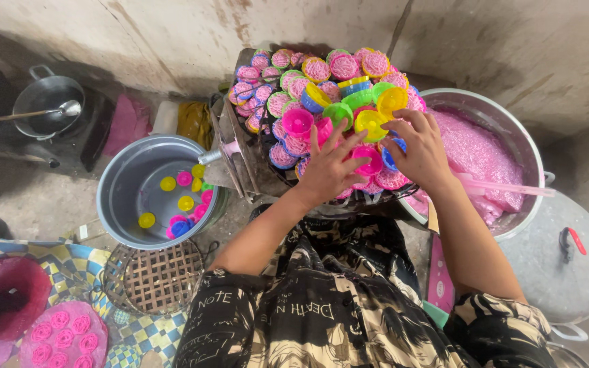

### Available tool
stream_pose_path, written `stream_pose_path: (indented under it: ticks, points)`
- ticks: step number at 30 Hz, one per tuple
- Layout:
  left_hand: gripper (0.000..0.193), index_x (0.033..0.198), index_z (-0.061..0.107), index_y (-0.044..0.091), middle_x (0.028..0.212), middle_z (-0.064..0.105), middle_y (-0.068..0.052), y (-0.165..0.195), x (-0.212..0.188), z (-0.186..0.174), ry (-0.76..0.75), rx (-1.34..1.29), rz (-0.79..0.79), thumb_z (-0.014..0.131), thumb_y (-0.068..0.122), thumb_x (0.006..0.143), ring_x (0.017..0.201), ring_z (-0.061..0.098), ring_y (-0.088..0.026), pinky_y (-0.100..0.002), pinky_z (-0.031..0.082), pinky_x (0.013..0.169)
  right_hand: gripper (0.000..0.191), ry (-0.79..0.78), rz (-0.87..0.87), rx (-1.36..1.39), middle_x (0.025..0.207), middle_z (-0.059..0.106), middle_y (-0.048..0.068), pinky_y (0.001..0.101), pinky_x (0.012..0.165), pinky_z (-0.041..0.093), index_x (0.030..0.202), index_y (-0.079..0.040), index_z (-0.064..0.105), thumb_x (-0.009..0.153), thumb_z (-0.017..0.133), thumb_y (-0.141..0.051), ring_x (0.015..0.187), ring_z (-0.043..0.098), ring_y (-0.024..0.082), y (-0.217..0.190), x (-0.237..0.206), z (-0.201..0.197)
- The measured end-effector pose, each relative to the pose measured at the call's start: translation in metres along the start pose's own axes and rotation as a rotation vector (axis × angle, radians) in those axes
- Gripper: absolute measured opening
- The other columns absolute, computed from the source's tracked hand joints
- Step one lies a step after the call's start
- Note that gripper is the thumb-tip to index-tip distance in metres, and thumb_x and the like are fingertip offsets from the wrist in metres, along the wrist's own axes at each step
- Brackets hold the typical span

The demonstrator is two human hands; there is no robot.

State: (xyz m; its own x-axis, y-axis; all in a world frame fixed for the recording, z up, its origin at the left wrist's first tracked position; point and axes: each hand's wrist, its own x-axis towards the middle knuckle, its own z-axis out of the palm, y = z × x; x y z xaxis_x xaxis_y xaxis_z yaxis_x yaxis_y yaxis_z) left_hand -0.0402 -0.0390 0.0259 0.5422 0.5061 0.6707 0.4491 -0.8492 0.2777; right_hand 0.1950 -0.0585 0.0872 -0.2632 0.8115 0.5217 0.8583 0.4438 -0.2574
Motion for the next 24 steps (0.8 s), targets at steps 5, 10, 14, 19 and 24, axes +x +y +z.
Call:
stream_pose_path:
  ticks: [5, 10, 14, 19, 24]
  points:
    - [0.022, 0.110, 0.078, 0.023, 0.155, 0.051, -0.002, -0.028, -0.008, -0.031, 0.246, 0.131, -0.317, 0.079, 0.035, 0.091, 0.155, 0.032, -0.037, -0.074, 0.010, 0.122, 0.023, 0.004, -0.002, 0.018, 0.126, 0.064, 0.013, 0.0476, 0.103, 0.047, 0.113, -0.010, 0.073, 0.092, 0.076, -0.017, 0.119, 0.058, 0.037, -0.018, 0.003, -0.002]
    - [0.026, 0.100, 0.075, 0.020, 0.150, 0.052, -0.006, -0.040, -0.018, -0.040, 0.277, 0.137, -0.370, 0.080, 0.041, 0.087, 0.150, 0.035, -0.040, -0.075, 0.010, 0.121, 0.025, -0.034, -0.077, 0.011, 0.108, 0.062, 0.010, 0.0462, 0.095, 0.049, 0.108, -0.016, 0.076, 0.083, 0.078, -0.017, 0.105, 0.057, 0.034, -0.047, 0.008, 0.009]
    - [0.039, 0.119, 0.076, 0.015, 0.158, 0.045, -0.007, -0.046, -0.015, -0.035, 0.274, 0.188, -0.395, 0.078, 0.044, 0.093, 0.155, 0.029, -0.039, -0.077, 0.007, 0.121, 0.030, -0.004, -0.184, -0.013, 0.108, 0.061, 0.006, 0.0453, 0.093, 0.046, 0.115, -0.017, 0.075, 0.085, 0.078, -0.016, 0.105, 0.057, 0.031, -0.065, 0.022, 0.026]
    - [0.023, 0.094, 0.079, 0.021, 0.159, 0.037, -0.011, -0.068, -0.001, -0.038, 0.052, 0.098, -0.425, 0.080, 0.042, 0.084, 0.152, 0.017, -0.044, -0.085, 0.006, 0.110, 0.031, -0.081, -0.244, -0.095, 0.112, 0.062, 0.004, 0.0450, 0.093, 0.044, 0.115, -0.017, 0.074, 0.085, 0.078, -0.020, 0.104, 0.057, 0.028, -0.073, 0.036, 0.041]
    - [0.019, 0.090, 0.079, 0.020, 0.160, 0.038, -0.006, -0.074, 0.004, -0.041, -0.002, 0.016, -0.440, 0.083, 0.037, 0.082, 0.155, 0.017, -0.042, -0.085, 0.007, 0.111, 0.017, -0.147, -0.268, -0.095, 0.112, 0.063, 0.001, 0.0442, 0.092, 0.043, 0.097, -0.018, 0.071, 0.081, 0.077, -0.021, 0.106, 0.058, 0.026, -0.071, 0.034, 0.043]
